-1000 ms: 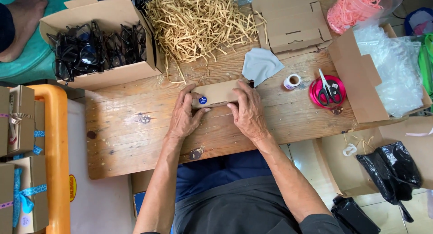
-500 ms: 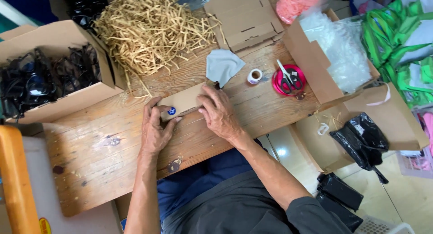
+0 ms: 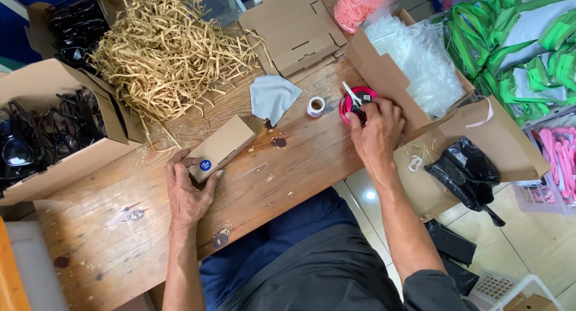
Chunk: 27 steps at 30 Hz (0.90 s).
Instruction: The person places a sticker on a small cardboard box, then wraps a pink ribbon around it. They tie the ribbon into a bow using scissors to cut the excess and place the finished package on a tray.
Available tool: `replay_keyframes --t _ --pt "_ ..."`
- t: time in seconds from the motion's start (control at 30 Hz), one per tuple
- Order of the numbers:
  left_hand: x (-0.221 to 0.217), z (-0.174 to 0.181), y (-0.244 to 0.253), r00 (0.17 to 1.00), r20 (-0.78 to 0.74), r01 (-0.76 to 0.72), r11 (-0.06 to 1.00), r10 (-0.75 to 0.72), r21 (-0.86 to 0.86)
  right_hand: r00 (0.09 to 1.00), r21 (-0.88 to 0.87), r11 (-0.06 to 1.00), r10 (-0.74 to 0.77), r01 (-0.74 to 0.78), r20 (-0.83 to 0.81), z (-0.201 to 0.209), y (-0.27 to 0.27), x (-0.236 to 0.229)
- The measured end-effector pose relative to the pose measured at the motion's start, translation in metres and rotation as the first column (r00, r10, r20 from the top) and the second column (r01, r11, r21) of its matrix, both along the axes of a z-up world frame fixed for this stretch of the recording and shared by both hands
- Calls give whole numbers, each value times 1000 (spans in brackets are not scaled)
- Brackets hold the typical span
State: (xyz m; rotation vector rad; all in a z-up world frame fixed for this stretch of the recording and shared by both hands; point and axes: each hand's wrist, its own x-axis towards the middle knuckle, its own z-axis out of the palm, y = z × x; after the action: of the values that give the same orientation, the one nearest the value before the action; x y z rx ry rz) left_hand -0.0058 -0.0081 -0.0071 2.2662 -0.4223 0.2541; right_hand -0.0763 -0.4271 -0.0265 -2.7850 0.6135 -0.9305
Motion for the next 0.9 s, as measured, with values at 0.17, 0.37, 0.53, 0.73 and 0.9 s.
replay_keyframes --t 0.17,0.37,0.53,0.73,0.9 --pt "-1 11 -4 1000 -15 -5 999 4 -36 996 -56 997 48 -52 -73 11 -5 12" --pt "1 14 -6 999 -39 -20 999 18 -36 993 118 992 57 -45 -102 19 -6 26" --pt "1 16 -7 997 -65 -35 999 33 -31 972 253 939 229 -234 49 12 24 52" --pt "0 22 -9 999 -36 -12 999 11 -40 951 118 943 310 -310 19 36 47 57" --pt "2 4 -1 1000 1 -9 999 9 -49 990 48 989 141 -140 -25 20 15 15"
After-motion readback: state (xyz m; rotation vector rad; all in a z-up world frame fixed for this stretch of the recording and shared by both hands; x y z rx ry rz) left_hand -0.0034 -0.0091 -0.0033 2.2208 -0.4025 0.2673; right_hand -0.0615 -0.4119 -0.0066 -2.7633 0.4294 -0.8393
